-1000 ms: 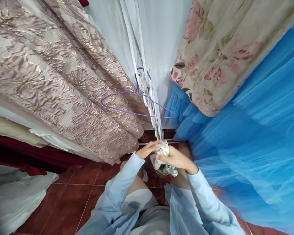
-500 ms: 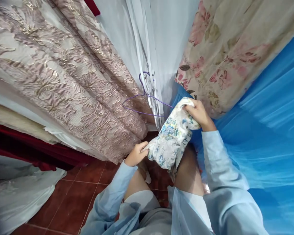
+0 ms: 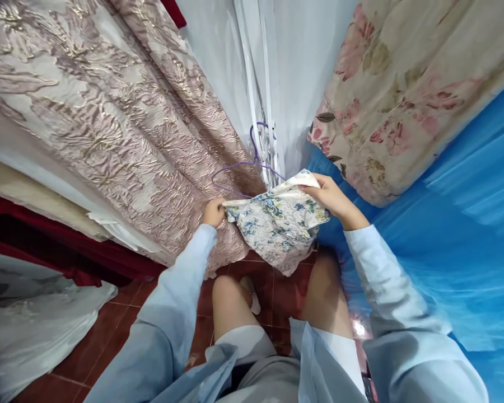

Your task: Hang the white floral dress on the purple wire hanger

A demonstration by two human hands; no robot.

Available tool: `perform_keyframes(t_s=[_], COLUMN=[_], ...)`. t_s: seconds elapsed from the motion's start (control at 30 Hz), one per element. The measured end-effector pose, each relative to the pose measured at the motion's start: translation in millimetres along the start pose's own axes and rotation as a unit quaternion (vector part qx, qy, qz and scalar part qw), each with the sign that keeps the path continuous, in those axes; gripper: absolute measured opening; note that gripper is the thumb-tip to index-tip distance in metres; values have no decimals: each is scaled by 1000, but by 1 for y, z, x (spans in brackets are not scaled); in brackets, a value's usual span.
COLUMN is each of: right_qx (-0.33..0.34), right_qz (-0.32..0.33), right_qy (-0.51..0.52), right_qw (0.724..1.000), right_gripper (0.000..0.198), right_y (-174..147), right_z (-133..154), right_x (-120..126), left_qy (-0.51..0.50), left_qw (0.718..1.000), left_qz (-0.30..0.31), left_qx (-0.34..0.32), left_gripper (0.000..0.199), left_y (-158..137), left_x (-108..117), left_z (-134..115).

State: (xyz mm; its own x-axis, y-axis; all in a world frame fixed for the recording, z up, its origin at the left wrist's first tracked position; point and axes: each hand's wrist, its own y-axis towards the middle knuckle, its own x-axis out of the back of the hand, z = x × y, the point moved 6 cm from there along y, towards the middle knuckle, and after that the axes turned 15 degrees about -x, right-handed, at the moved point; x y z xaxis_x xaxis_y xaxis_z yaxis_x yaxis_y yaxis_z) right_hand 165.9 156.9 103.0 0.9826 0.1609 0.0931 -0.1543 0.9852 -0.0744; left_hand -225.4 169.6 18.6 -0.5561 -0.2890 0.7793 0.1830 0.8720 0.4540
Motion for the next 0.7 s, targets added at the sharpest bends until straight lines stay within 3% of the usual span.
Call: perform_keyframes(t_s=[0.1, 0.23, 0.37, 0.43, 0.53, 0.6, 0.7], right_qx=[2, 2, -33, -70, -138, -143, -38], right_qz=[-8, -33, -24, -3, -2, -65, -238], right_qy=[17, 25, 45, 56, 59, 31, -54], right_qw=[1000, 999, 998, 996, 989, 987, 969], right_gripper=[34, 34, 37, 38, 38, 35, 28], right_y=[1, -1, -3, -1, 10, 17, 11], right_z=[1, 1, -4, -12, -30, -35, -21], right_x=[-2, 2, 4, 3, 3, 11, 31], left_qy=[23, 20, -119, -177, -161, -132, -95], left_qw=[998, 986, 965, 962, 976, 980, 979], left_qz=[-66, -164, -227, -195, -91, -40, -26], left_qx=[4, -29, -50, -65, -112, -140, -181], left_gripper=[30, 28, 38, 48, 21, 31, 33], left_y=[40, 91, 128, 135, 123, 105, 81], left_x=[28, 66, 76, 70, 57, 53, 55], left_z=[9, 0, -24, -42, -73, -86, -97])
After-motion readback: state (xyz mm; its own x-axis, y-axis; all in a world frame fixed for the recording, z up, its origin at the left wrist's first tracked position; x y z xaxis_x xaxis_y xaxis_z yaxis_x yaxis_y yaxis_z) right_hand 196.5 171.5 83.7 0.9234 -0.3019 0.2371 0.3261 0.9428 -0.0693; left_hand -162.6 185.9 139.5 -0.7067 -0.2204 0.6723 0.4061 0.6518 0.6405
